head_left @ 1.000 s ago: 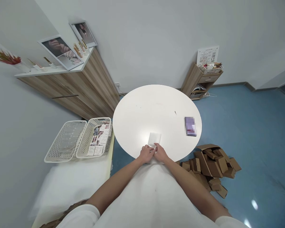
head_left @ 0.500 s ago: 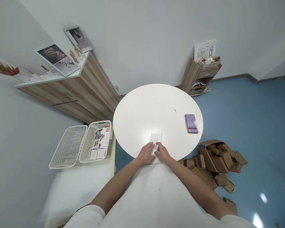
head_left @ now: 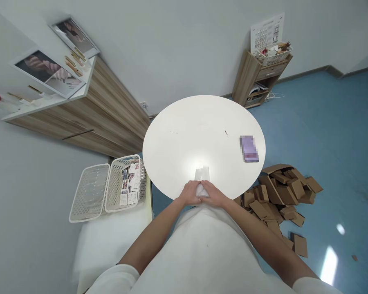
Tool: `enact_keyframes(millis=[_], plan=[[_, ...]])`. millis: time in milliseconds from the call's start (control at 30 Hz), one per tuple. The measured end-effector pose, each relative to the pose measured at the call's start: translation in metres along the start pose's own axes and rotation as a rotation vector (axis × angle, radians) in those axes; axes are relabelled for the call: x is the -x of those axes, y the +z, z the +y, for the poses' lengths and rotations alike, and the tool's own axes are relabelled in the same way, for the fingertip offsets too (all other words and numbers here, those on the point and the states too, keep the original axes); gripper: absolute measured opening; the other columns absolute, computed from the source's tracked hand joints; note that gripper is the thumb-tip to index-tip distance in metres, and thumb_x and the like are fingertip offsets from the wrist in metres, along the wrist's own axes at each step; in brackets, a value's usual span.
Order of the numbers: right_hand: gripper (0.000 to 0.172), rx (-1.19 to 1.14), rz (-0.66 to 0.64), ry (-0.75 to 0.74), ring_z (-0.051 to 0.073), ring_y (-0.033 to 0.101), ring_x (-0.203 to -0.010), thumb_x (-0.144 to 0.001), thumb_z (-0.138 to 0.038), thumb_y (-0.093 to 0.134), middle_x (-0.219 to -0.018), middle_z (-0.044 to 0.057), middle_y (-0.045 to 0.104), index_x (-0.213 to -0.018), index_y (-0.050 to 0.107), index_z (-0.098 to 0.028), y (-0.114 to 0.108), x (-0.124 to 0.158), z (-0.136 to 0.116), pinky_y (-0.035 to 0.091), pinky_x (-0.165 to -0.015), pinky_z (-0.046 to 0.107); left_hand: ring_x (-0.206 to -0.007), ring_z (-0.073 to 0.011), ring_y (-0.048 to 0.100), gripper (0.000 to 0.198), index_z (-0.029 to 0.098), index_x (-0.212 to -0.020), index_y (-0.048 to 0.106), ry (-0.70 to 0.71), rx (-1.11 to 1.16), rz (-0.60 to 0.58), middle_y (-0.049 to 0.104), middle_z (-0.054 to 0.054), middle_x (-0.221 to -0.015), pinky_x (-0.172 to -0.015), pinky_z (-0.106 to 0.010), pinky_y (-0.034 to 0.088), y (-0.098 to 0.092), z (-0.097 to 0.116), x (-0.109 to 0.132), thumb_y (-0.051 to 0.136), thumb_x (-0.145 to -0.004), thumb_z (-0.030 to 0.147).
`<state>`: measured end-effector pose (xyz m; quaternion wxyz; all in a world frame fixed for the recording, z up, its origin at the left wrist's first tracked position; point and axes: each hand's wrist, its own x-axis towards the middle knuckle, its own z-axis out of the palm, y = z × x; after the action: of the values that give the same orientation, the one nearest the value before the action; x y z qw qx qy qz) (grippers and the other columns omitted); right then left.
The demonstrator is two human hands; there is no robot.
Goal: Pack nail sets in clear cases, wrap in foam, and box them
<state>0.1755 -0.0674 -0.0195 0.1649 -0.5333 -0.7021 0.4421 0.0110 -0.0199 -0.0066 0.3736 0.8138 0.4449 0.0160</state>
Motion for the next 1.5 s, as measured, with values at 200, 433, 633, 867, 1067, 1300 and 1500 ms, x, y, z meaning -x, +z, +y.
enact_keyframes(millis=[200,433,633,867,1067,1300,1500], plan=[[0.058,-0.065,-0.061,0.019,0.024,0.048,-0.107,-0.064,-0.037,0.065,-0.117,0.006,0.053,-0.117,0.048,-0.023,-0.027,-0.009,0.003,0.037,-0.089,0.036,-0.078,-0.0204,0.054,0.034,0.021,-0.092,0.054,-0.124,0.17,-0.115,0.06,-0.003,-0.086,-0.068,-0.028,0.04,-0.025,0.001,-0.013,0.061,-0.059,0.026],[0.023,-0.197,0.177,0.3,0.018,0.052,-0.085,-0.074,-0.038,0.054,-0.099,0.005,0.053,-0.088,0.056,-0.02,-0.013,-0.025,0.012,0.044,-0.072,0.03,-0.084,-0.0162,0.055,0.028,0.018,-0.09,0.056,-0.204,0.405,0.101,0.058,-0.004,-0.094,-0.072,-0.026,0.043,-0.016,-0.006,-0.019,0.054,-0.072,0.04],[0.028,-0.218,0.191,0.451,0.018,0.054,-0.077,-0.075,-0.038,0.05,-0.085,0.002,0.058,-0.096,0.05,-0.02,-0.021,-0.038,0.018,0.042,-0.066,0.029,-0.077,-0.0128,0.059,0.019,0.019,-0.09,0.053,-0.358,0.469,0.223,0.063,-0.003,-0.087,-0.07,-0.025,0.046,-0.004,-0.017,-0.023,0.053,-0.075,0.03],[0.051,-0.064,0.341,0.5,0.019,0.053,-0.09,-0.072,-0.029,0.051,-0.103,0.005,0.051,-0.119,0.033,-0.022,-0.014,-0.03,0.008,0.043,-0.076,0.032,-0.071,-0.0136,0.059,0.013,0.02,-0.081,0.056,-0.434,0.477,0.228,0.064,0.0,-0.075,-0.065,-0.024,0.045,0.012,-0.016,-0.017,0.052,-0.075,0.031],[0.049,0.12,0.256,0.369,0.022,0.041,-0.11,-0.073,-0.017,0.046,-0.121,0.009,0.036,-0.121,0.036,-0.022,-0.002,-0.003,0.003,0.039,-0.089,0.036,-0.071,-0.014,0.057,0.02,0.019,-0.09,0.055,-0.52,0.457,0.345,0.061,-0.004,-0.087,-0.065,-0.026,0.044,0.025,-0.01,-0.012,0.053,-0.075,0.032],[0.067,0.183,0.154,0.381,0.03,0.024,-0.123,-0.072,-0.019,0.05,-0.134,0.012,0.022,-0.133,0.023,-0.022,0.005,0.007,0.006,0.031,-0.096,0.042,-0.069,-0.0128,0.056,0.029,0.017,-0.102,0.051,-0.527,0.43,0.393,0.057,-0.007,-0.096,-0.068,-0.027,0.045,0.034,-0.004,-0.002,0.051,-0.077,0.033],[0.074,0.019,0.026,0.413,0.029,0.018,-0.128,-0.07,-0.03,0.055,-0.14,0.01,0.018,-0.135,0.021,-0.024,-0.012,0.005,0.008,0.026,-0.1,0.044,-0.079,-0.0152,0.057,0.028,0.017,-0.103,0.051,-0.592,0.489,0.345,0.06,-0.006,-0.092,-0.07,-0.027,0.044,0.037,-0.003,-0.002,0.049,-0.079,0.032]])
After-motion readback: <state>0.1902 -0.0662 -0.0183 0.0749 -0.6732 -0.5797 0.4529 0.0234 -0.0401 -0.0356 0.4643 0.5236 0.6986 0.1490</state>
